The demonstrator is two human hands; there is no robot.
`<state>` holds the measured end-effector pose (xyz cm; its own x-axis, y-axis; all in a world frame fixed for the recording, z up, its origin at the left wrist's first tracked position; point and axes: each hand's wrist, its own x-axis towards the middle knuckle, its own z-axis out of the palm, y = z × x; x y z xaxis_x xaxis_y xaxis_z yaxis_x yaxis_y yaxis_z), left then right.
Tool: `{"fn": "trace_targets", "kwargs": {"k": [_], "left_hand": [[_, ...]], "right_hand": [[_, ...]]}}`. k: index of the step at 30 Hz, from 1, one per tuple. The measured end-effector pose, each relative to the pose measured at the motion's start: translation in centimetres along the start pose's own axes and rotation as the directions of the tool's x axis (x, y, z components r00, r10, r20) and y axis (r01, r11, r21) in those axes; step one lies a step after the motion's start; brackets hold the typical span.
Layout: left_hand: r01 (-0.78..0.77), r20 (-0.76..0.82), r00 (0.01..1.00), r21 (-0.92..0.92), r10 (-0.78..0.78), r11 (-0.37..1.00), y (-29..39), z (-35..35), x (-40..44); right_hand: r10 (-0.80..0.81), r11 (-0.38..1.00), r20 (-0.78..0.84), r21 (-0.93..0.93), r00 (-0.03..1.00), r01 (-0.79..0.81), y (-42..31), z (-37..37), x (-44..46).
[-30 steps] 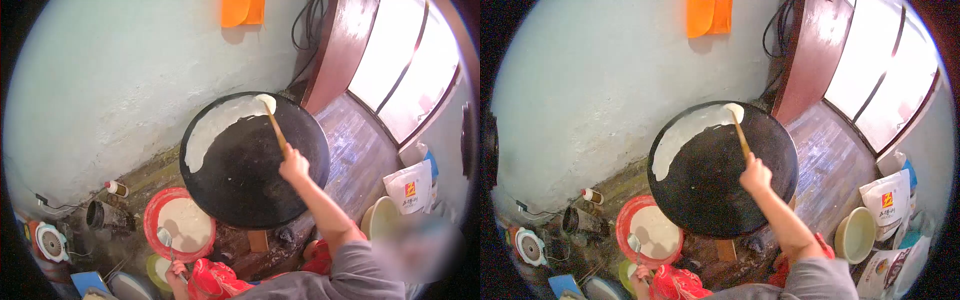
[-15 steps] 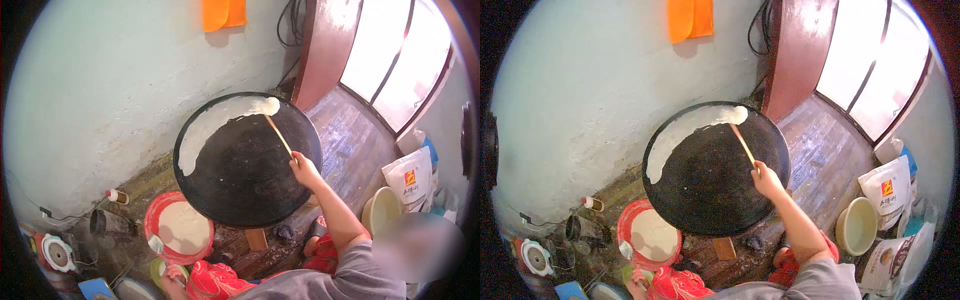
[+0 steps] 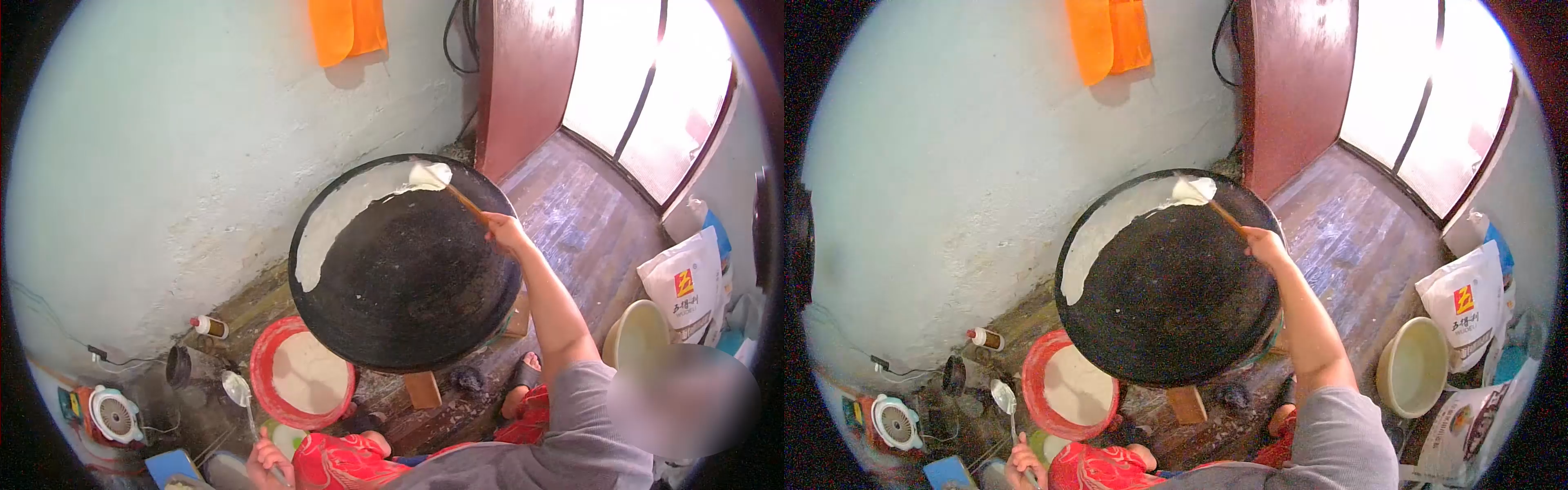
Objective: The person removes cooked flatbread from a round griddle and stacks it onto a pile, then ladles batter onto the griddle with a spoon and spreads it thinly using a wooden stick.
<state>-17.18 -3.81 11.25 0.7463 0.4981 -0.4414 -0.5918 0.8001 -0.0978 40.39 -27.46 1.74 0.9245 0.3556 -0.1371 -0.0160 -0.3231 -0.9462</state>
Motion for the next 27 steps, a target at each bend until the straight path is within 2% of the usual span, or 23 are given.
{"fn": "trace_targets", "kwargs": {"k": [1, 2, 3, 6, 8, 10, 12, 13, 14, 16, 17, 19, 20, 21, 22, 23, 24, 26, 27], "left_hand": [[-0.001, 0.016, 1.000, -0.016, 0.001, 1.000, -0.9, 0.5, 0.2], [-0.001, 0.031, 1.000, -0.033, 0.002, 0.999, -1.4, 0.7, 0.1], [-0.043, -0.036, 0.998, 0.042, 0.044, 0.998, -1.3, 0.4, 0.4], [-0.088, -0.093, 0.992, 0.015, 0.089, 0.996, -1.0, -1.2, 1.8], [-0.044, -0.051, 0.998, -0.003, 0.044, 0.999, -0.7, -1.9, 2.0], [-0.071, -0.139, 0.987, 0.051, 0.077, 0.996, -1.5, -1.5, 2.2], [-0.069, -0.161, 0.983, 0.100, 0.085, 0.993, -1.7, -1.7, 2.5], [-0.070, -0.173, 0.981, 0.108, 0.089, 0.992, -1.3, -2.5, 2.9], [-0.073, -0.187, 0.978, 0.116, 0.094, 0.991, -0.8, -3.2, 3.1], [-0.109, -0.188, 0.973, 0.130, 0.133, 0.985, -0.7, -3.4, 3.1], [-0.098, -0.209, 0.971, 0.099, 0.117, 0.990, -1.0, -2.9, 3.3], [-0.088, -0.230, 0.968, 0.064, 0.100, 0.994, -1.9, -2.0, 3.2], [-0.098, -0.224, 0.966, 0.145, 0.129, 0.985, -2.5, -1.7, 3.1], [-0.109, -0.215, 0.964, 0.225, 0.159, 0.968, -2.8, -1.6, 2.9], [-0.114, -0.220, 0.962, 0.225, 0.164, 0.968, -2.5, -1.9, 2.6], [-0.080, -0.194, 0.973, 0.206, 0.121, 0.975, -2.2, -2.3, 2.6], [-0.046, -0.166, 0.983, 0.187, 0.078, 0.981, -1.9, -2.8, 2.7], [-0.080, -0.161, 0.981, 0.186, 0.111, 0.979, -1.4, -3.5, 3.0], [-0.076, -0.171, 0.979, 0.189, 0.109, 0.979, -1.4, -3.5, 3.2]], "right_hand": [[0.013, 0.996, -0.176, -0.080, 0.984, -0.028, 0.7, 0.0, 0.5], [0.017, 0.997, -0.172, -0.077, 0.985, -0.030, 0.7, 0.2, 0.7], [0.063, 0.997, -0.092, -0.031, 0.994, -0.067, 0.3, 0.7, 0.7], [0.136, 0.989, 0.078, 0.054, 0.988, -0.141, -0.8, 1.1, 0.7], [0.028, 0.996, 0.013, -0.086, 1.000, -0.027, -0.7, 0.8, 0.3], [0.049, 0.993, -0.019, -0.103, 0.999, -0.051, -1.7, 1.5, -0.4], [0.096, 0.985, -0.085, -0.135, 0.992, -0.107, -2.1, 2.3, -1.4], [-0.116, 0.976, -0.035, -0.188, 0.993, 0.108, -1.5, 4.1, -0.6], [-0.027, 0.965, 0.027, -0.261, 0.999, 0.034, -0.7, 4.8, -0.3], [-0.084, 0.881, 0.045, -0.464, 0.995, 0.095, -2.5, 5.3, -2.0], [-0.086, 0.879, 0.047, -0.467, 0.995, 0.098, -3.7, 4.6, -3.1], [0.123, 0.795, -0.116, -0.583, 0.986, -0.168, -6.8, 3.2, -6.2], [0.011, 0.823, -0.214, -0.553, 0.977, -0.131, -4.5, 2.5, -6.3], [-0.013, 0.858, -0.255, -0.500, 0.967, -0.120, -2.7, 2.0, -5.9], [-0.026, 0.890, -0.295, -0.442, 0.955, -0.113, -1.4, 2.2, -5.7], [0.084, 0.937, -0.277, -0.304, 0.957, -0.170, -0.3, 3.3, -4.8], [0.068, 0.961, -0.108, -0.261, 0.992, -0.095, 0.1, 4.6, -4.1], [-0.078, 0.911, 0.010, -0.405, 0.997, 0.076, -2.3, 7.5, -5.3], [-0.079, 0.910, 0.012, -0.406, 0.997, 0.077, -2.9, 7.2, -5.4]]}}
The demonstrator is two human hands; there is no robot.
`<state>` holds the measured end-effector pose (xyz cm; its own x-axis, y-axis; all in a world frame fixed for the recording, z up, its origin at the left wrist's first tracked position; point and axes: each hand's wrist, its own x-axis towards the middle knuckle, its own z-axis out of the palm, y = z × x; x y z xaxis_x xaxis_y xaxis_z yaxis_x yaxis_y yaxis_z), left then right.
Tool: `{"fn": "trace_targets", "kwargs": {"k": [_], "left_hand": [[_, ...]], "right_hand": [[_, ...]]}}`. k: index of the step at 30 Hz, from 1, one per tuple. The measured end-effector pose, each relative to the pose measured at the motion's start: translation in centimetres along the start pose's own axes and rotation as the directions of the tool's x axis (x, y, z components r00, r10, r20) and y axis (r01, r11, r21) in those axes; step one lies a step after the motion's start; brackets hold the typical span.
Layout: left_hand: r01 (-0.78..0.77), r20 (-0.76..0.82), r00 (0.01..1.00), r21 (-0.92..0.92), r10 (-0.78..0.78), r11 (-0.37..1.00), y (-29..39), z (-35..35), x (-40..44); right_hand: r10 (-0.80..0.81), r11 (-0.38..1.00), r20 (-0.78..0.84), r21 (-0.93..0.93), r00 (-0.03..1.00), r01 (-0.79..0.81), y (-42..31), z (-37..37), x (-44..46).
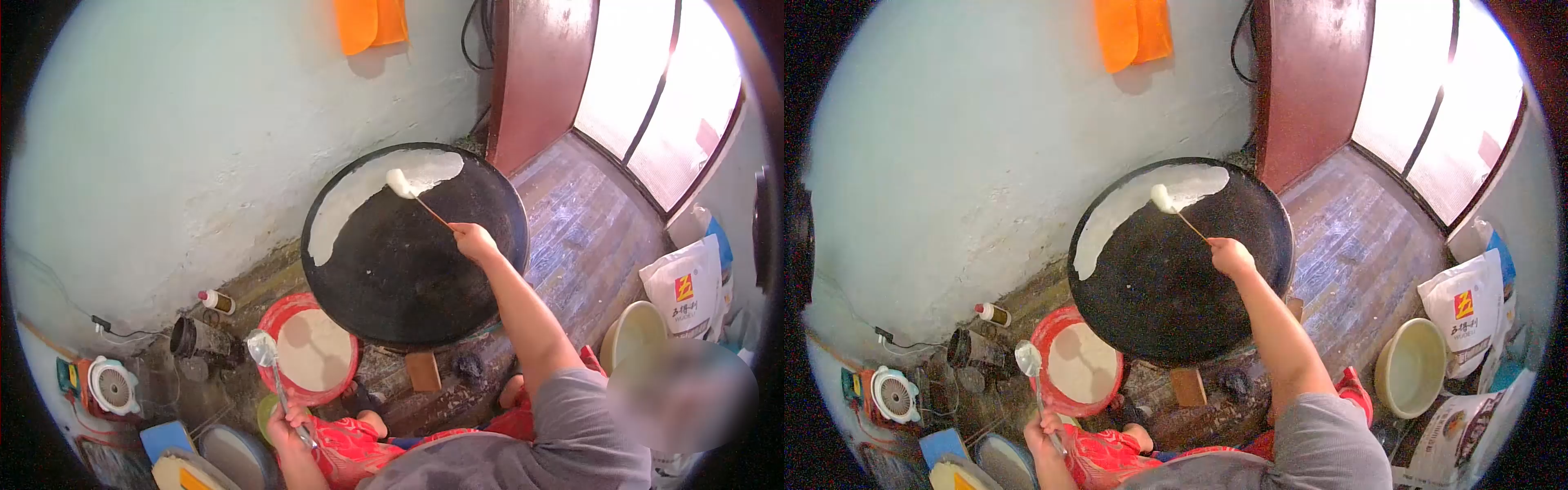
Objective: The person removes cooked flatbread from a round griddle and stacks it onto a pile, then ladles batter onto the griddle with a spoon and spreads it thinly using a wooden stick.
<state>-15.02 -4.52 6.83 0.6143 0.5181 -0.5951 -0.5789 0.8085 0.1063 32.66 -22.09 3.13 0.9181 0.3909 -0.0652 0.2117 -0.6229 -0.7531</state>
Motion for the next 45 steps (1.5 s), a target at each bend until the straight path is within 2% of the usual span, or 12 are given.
{"fn": "trace_targets", "kwargs": {"k": [3, 5, 11, 15, 17, 19, 23, 27, 33, 37, 40, 45], "left_hand": [[-0.021, -0.011, 1.000, 0.035, 0.021, 0.999, -0.1, 0.4, -0.3], [-0.042, -0.023, 0.999, 0.058, 0.043, 0.997, -0.6, 0.6, -0.5], [-0.029, -0.069, 0.997, 0.022, 0.030, 0.999, -0.5, 1.0, -0.6], [-0.009, -0.073, 0.997, 0.012, 0.010, 1.000, -0.6, 1.0, -1.0], [-0.041, -0.032, 0.998, 0.107, 0.045, 0.993, -0.6, 0.8, -0.8], [-0.027, -0.062, 0.998, 0.076, 0.031, 0.997, -0.7, 1.3, -0.7], [-0.030, -0.061, 0.998, 0.083, 0.035, 0.996, -0.4, 0.9, -0.9], [-0.046, -0.010, 0.999, 0.095, 0.047, 0.994, -0.6, 0.2, -1.1], [-0.036, -0.044, 0.998, 0.041, 0.038, 0.998, -0.2, 0.3, -1.0], [-0.038, -0.012, 0.999, 0.082, 0.039, 0.996, -0.5, 0.5, -1.4], [-0.061, -0.015, 0.998, 0.148, 0.064, 0.987, -0.3, 0.8, -1.4], [-0.024, -0.055, 0.998, 0.085, 0.029, 0.996, -0.2, 0.9, -1.7]], "right_hand": [[0.129, 0.988, 0.004, -0.089, 0.992, -0.128, -3.0, -2.4, -1.1], [0.086, 0.996, -0.017, 0.037, 0.996, -0.085, 0.0, -0.1, 0.8], [-0.025, 0.987, 0.196, -0.149, 0.980, 0.055, -3.4, -1.3, -2.9], [0.216, 0.959, -0.157, -0.153, 0.964, -0.240, 0.4, -3.3, -4.1], [0.074, 0.997, -0.038, -0.008, 0.997, -0.075, 3.1, 0.2, -2.3], [-0.194, 0.970, 0.130, -0.123, 0.972, 0.210, -0.5, 2.6, -2.9], [-0.161, 0.981, 0.159, -0.085, 0.974, 0.176, -3.2, 2.3, -3.9], [0.087, 0.993, 0.095, -0.088, 0.992, -0.079, -3.7, 2.0, -4.3], [-0.237, 0.955, 0.328, -0.094, 0.914, 0.281, -3.9, 0.5, -5.8], [0.032, 0.996, -0.012, -0.088, 0.999, -0.033, -0.5, 0.9, -6.5], [-0.189, 0.976, 0.177, -0.071, 0.966, 0.204, -2.3, 4.7, -7.0], [-0.171, 0.969, 0.346, -0.108, 0.923, 0.220, -4.7, 1.3, -8.4]]}}
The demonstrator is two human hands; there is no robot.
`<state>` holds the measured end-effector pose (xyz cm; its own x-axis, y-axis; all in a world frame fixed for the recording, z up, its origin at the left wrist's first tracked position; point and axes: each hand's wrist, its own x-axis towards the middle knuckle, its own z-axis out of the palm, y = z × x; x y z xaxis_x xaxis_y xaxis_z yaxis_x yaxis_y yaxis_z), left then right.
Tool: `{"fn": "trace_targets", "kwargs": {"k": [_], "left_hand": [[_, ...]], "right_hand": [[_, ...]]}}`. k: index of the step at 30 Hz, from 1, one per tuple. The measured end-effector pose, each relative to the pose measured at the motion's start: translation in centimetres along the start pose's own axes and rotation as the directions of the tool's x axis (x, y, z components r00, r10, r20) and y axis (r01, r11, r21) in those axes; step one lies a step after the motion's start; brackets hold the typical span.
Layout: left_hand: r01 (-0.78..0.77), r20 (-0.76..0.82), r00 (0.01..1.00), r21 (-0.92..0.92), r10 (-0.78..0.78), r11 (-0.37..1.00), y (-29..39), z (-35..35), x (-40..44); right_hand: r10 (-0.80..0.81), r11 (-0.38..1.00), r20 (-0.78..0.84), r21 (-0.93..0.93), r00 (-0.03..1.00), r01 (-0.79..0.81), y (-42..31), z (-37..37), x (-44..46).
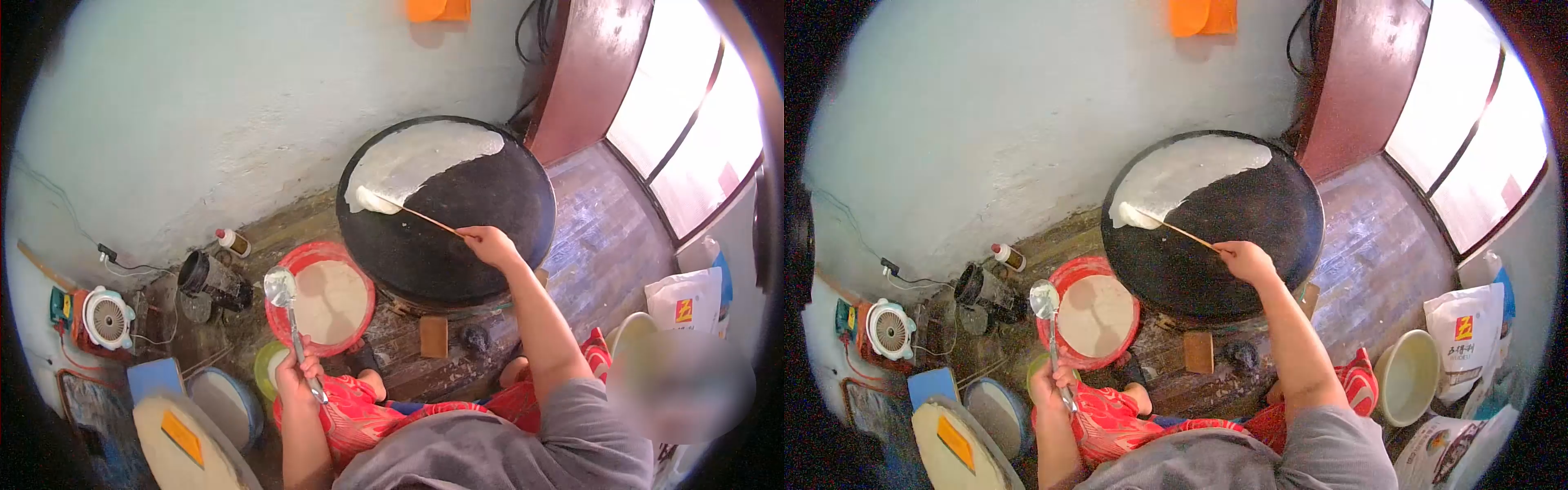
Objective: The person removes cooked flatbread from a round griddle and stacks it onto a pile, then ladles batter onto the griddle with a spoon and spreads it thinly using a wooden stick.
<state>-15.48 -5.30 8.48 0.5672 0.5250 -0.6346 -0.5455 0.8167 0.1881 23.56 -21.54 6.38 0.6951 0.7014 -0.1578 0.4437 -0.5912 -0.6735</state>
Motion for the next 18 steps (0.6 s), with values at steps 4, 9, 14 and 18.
{"fn": "trace_targets", "kwargs": {"k": [4, 9, 14, 18], "left_hand": [[-0.020, 0.046, 0.999, 0.039, 0.018, 0.999, 0.3, -0.8, 0.3], [-0.010, 0.034, 0.999, 0.026, 0.009, 1.000, 0.5, -0.5, -0.1], [-0.003, 0.118, 0.993, 0.029, -0.001, 1.000, 0.7, -1.6, 0.1], [0.008, 0.110, 0.994, 0.032, -0.011, 0.999, 0.8, -1.5, -0.7]], "right_hand": [[0.024, 1.000, -0.138, 0.021, 0.990, -0.021, 1.2, 4.5, 0.9], [0.025, 0.987, -0.002, -0.158, 1.000, -0.025, -2.2, 1.2, -3.1], [0.093, 0.996, -0.199, 0.025, 0.976, -0.090, 2.8, 3.5, -3.5], [-0.052, 0.976, -0.087, 0.208, 0.995, 0.070, 1.5, 6.4, -5.9]]}}
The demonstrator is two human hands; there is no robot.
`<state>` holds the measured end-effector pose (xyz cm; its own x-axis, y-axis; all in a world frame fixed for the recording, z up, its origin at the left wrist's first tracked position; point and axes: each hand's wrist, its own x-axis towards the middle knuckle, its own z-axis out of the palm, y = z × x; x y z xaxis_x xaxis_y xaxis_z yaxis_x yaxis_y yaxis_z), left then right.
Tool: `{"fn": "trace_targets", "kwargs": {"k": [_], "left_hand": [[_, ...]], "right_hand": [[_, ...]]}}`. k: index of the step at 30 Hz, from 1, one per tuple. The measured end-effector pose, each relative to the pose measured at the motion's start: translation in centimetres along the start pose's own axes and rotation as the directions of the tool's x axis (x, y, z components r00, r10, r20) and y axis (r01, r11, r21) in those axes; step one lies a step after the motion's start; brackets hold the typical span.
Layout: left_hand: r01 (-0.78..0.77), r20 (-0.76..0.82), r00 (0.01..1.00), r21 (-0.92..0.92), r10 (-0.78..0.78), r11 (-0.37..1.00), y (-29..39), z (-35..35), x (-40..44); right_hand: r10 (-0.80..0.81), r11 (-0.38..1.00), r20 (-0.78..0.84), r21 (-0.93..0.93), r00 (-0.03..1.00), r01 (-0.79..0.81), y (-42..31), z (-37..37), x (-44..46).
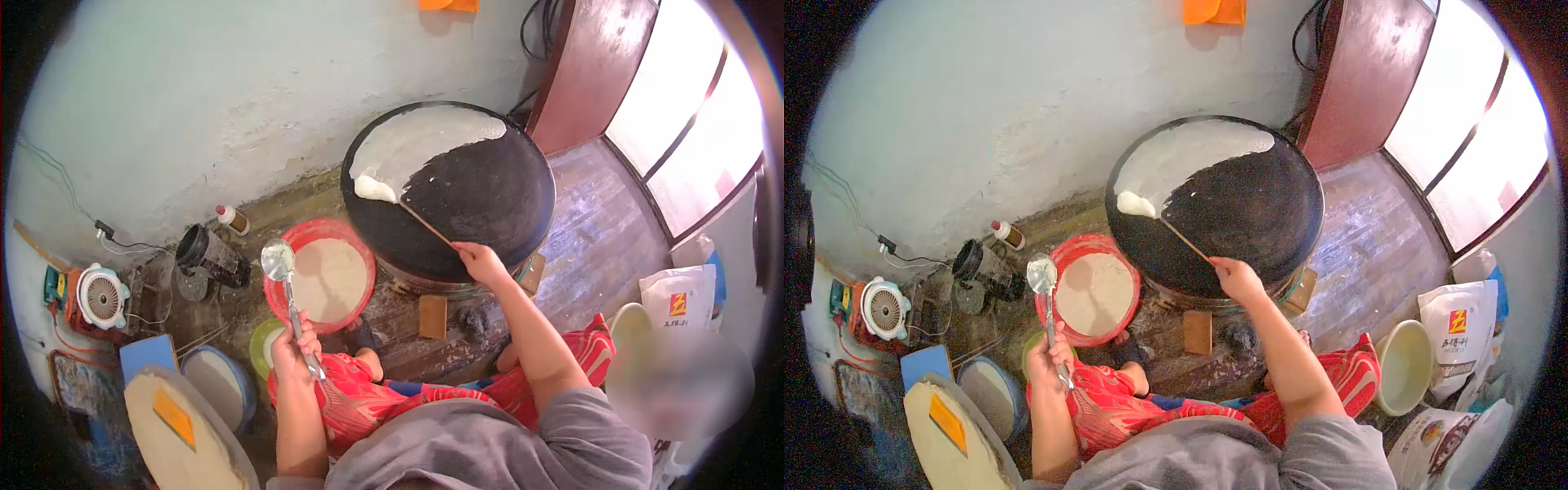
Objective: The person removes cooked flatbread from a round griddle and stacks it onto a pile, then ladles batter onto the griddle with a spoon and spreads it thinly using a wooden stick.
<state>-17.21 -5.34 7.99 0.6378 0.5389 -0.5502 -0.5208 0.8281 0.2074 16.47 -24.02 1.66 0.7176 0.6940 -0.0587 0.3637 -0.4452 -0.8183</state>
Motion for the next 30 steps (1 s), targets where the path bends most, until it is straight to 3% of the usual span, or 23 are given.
{"fn": "trace_targets", "kwargs": {"k": [1, 5, 8, 10, 13, 15, 17, 18, 21, 23, 26, 30], "left_hand": [[0.017, 0.019, 1.000, -0.017, -0.016, 1.000, 0.1, -0.3, 0.1], [0.030, 0.056, 0.998, -0.016, -0.030, 0.999, 0.7, -1.2, 0.3], [0.041, 0.060, 0.997, -0.019, -0.040, 0.999, 0.8, -1.1, -0.2], [0.029, 0.073, 0.997, 0.016, -0.030, 0.999, 0.8, -0.9, -0.6], [0.031, 0.073, 0.997, 0.030, -0.033, 0.999, 0.9, -1.0, -0.9], [0.055, 0.092, 0.994, 0.022, -0.057, 0.998, 1.2, -1.4, -0.9], [0.051, 0.100, 0.994, 0.028, -0.054, 0.998, 1.2, -1.6, -0.8], [0.050, 0.109, 0.993, 0.027, -0.053, 0.998, 1.3, -1.8, -0.8], [0.046, 0.124, 0.991, 0.026, -0.049, 0.999, 1.5, -1.9, -1.0], [0.038, 0.110, 0.993, 0.020, -0.040, 0.999, 1.5, -1.5, -1.4], [-0.003, 0.088, 0.996, 0.045, -0.001, 0.999, 1.6, -1.5, -1.5], [-0.037, 0.128, 0.992, 0.100, 0.024, 0.994, 1.6, -1.6, -1.5]], "right_hand": [[0.121, 0.990, 0.056, -0.085, 0.991, -0.116, -1.9, -0.4, -1.5], [0.122, 0.983, 0.062, -0.148, 0.991, -0.112, -2.6, -0.7, -7.6], [0.137, 0.944, 0.149, -0.320, 0.979, -0.084, -3.0, 0.3, -10.3], [-0.036, 0.951, -0.222, -0.309, 0.974, -0.036, -2.9, 3.2, -9.8], [0.161, 0.926, -0.162, -0.316, 0.973, -0.206, -5.9, 7.9, -5.8], [-0.058, 0.958, -0.072, -0.285, 0.996, 0.036, -8.5, 11.1, -2.8], [-0.154, 0.865, 0.017, -0.481, 0.988, 0.143, -11.0, 14.6, 0.4], [-0.114, 0.778, 0.136, -0.604, 0.984, 0.174, -11.8, 16.2, 1.8], [0.008, 0.780, 0.169, -0.617, 0.986, 0.100, -13.2, 18.1, 3.1], [0.136, 0.850, 0.094, -0.523, 0.986, -0.067, -12.7, 17.6, 2.2], [0.059, 0.923, -0.017, -0.380, 0.998, -0.061, -12.0, 15.1, -4.0], [0.133, 0.948, 0.031, -0.297, 0.991, -0.118, -12.5, 16.4, -5.2]]}}
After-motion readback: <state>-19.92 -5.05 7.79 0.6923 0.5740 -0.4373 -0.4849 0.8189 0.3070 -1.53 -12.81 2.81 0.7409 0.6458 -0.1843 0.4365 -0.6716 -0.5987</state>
